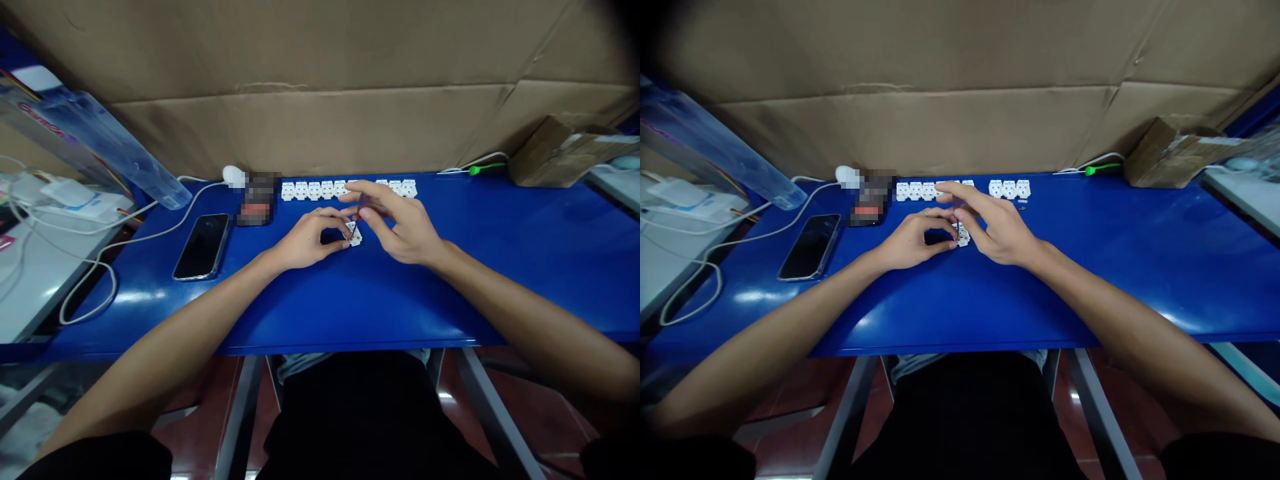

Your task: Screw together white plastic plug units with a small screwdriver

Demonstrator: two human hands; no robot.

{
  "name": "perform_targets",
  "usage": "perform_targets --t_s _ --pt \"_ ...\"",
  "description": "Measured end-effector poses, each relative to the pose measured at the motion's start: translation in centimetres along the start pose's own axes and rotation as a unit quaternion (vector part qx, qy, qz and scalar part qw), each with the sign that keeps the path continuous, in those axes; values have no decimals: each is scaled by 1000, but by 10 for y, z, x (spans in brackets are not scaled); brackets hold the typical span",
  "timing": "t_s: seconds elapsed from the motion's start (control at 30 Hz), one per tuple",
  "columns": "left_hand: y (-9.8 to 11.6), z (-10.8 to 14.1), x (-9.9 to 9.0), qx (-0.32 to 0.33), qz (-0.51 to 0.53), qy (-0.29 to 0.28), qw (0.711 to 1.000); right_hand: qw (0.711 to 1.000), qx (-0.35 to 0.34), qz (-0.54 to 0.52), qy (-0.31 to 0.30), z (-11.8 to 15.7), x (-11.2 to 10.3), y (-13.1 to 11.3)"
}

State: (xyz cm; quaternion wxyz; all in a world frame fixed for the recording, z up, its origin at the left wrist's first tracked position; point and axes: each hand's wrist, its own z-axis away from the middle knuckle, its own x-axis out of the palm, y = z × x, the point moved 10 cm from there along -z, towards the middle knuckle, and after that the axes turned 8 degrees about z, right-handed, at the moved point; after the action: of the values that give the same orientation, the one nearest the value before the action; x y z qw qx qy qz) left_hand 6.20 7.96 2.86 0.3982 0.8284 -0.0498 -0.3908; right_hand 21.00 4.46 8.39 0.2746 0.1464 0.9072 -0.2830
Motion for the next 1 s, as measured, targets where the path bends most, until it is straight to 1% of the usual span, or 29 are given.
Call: perform_targets --t_s 0.07,0.17,0.23,0.3,0.43,0.5,0.6,0.67,0.73,0.83,0.9,0.93,1.0 --pt "1 0 0 0 -2 0 1000 1000 0 -9 24 0 -4 -2" --pt "3 0 -1 2 -6 6 1000 995 -9 8 97 0 -18 -6" --pt "3 -1 -1 1 -8 9 1000 992 -21 23 120 1 -22 -8" --pt "3 -1 -1 1 -7 10 1000 993 -37 31 111 1 -20 -10" --pt "2 0 0 4 -5 4 1000 996 -50 42 63 2 -10 -12" --pt "2 0 0 6 -6 4 1000 994 -53 48 78 2 -12 -14" --pt "3 0 0 7 -8 7 1000 988 -57 60 129 3 -21 -17" --pt "3 0 0 3 -10 8 1000 987 -47 65 138 2 -23 -14" --pt "2 -1 0 -4 -11 4 1000 991 -35 55 117 1 -21 -11" --pt "1 -1 1 -2 -9 0 1000 998 -21 19 49 -1 -10 -7" --pt "1 -1 1 3 -8 0 1000 1000 -11 -6 26 -1 -6 -6" --pt "1 -1 1 3 -8 0 1000 999 -5 -16 33 -1 -7 -5" --pt "1 -1 1 1 -9 0 1000 997 4 -23 70 0 -12 -6"
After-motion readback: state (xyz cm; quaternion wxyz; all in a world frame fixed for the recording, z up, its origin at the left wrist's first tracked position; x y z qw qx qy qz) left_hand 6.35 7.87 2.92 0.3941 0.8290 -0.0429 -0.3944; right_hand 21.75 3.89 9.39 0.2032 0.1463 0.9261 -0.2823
